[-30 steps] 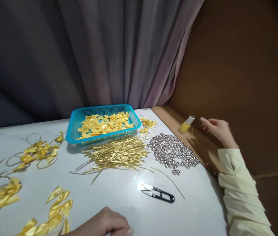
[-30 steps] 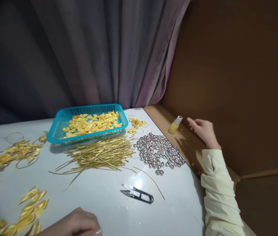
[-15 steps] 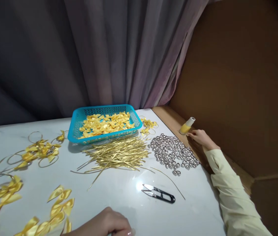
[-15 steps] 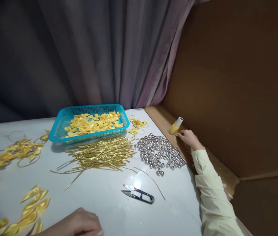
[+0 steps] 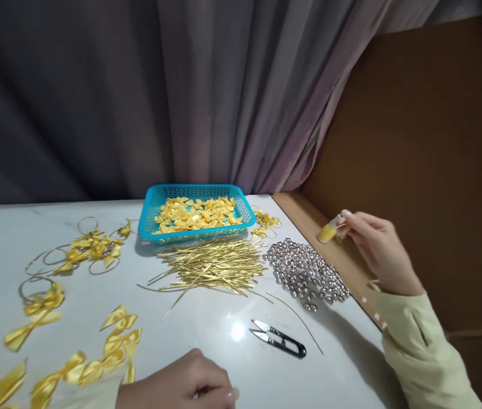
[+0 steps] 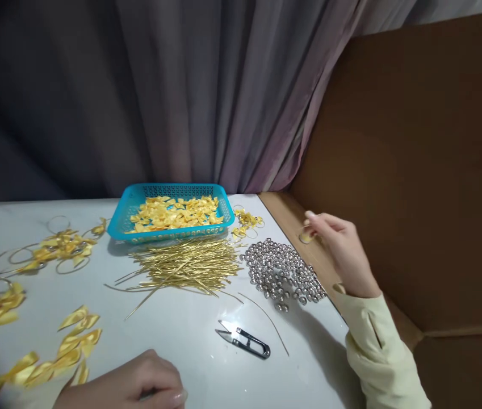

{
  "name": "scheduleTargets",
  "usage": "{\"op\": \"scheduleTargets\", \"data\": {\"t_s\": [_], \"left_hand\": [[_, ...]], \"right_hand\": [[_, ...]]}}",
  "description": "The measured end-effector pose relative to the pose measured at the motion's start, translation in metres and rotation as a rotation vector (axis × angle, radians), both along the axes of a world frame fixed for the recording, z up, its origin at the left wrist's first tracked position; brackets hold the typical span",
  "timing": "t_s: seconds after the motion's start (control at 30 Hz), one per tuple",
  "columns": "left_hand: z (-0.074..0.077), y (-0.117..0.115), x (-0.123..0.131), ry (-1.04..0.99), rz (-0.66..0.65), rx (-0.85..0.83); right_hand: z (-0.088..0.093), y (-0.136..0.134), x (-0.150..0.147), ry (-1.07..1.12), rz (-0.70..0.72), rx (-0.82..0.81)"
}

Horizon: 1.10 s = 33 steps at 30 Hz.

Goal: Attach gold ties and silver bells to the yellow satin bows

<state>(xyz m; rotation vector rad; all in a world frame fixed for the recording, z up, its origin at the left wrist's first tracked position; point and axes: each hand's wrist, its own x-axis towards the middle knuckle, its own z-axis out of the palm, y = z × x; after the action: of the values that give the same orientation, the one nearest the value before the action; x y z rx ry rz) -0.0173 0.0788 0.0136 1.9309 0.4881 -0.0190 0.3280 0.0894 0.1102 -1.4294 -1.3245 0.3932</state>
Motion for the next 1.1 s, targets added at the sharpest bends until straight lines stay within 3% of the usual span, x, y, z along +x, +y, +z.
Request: {"op": "scheduleTargets", "data": {"t_s": [0.17, 0.3, 0.4, 0.5, 0.6, 0.8, 1.1], "left_hand": [[0.001, -0.004, -0.003, -0.041, 0.028, -0.084], [-0.001, -0.007, -0.007, -0.092, 0.043, -0.179], [-0.001, -0.010, -0.011, -0.123, 0.044, -0.222], [-0.001, -0.010, -0.011, -0.150, 0.048, -0.343], [-0.004, -0.007, -0.008, -0.200, 0.133, -0.555], [-0.006, 0.000, -0.002, -0.323, 0.282, -0.677], [-0.005, -0.004, -0.003, -0.260, 0.155, -0.706]], "right_hand": [[0.004, 0.008, -0.073, 0.438, 0.545, -0.174], [-0.007, 0.004, -0.108, 0.663, 0.757, -0.367], [-0.018, 0.000, -0.126, 0.764, 0.790, -0.467], [-0.027, -0.004, -0.138, 0.727, 0.761, -0.509], [-0.032, -0.008, -0.149, 0.689, 0.761, -0.522], [-0.038, -0.021, -0.168, 0.782, 0.904, -0.562], [-0.049, -0.040, -0.164, 0.976, 0.919, -0.569]]}}
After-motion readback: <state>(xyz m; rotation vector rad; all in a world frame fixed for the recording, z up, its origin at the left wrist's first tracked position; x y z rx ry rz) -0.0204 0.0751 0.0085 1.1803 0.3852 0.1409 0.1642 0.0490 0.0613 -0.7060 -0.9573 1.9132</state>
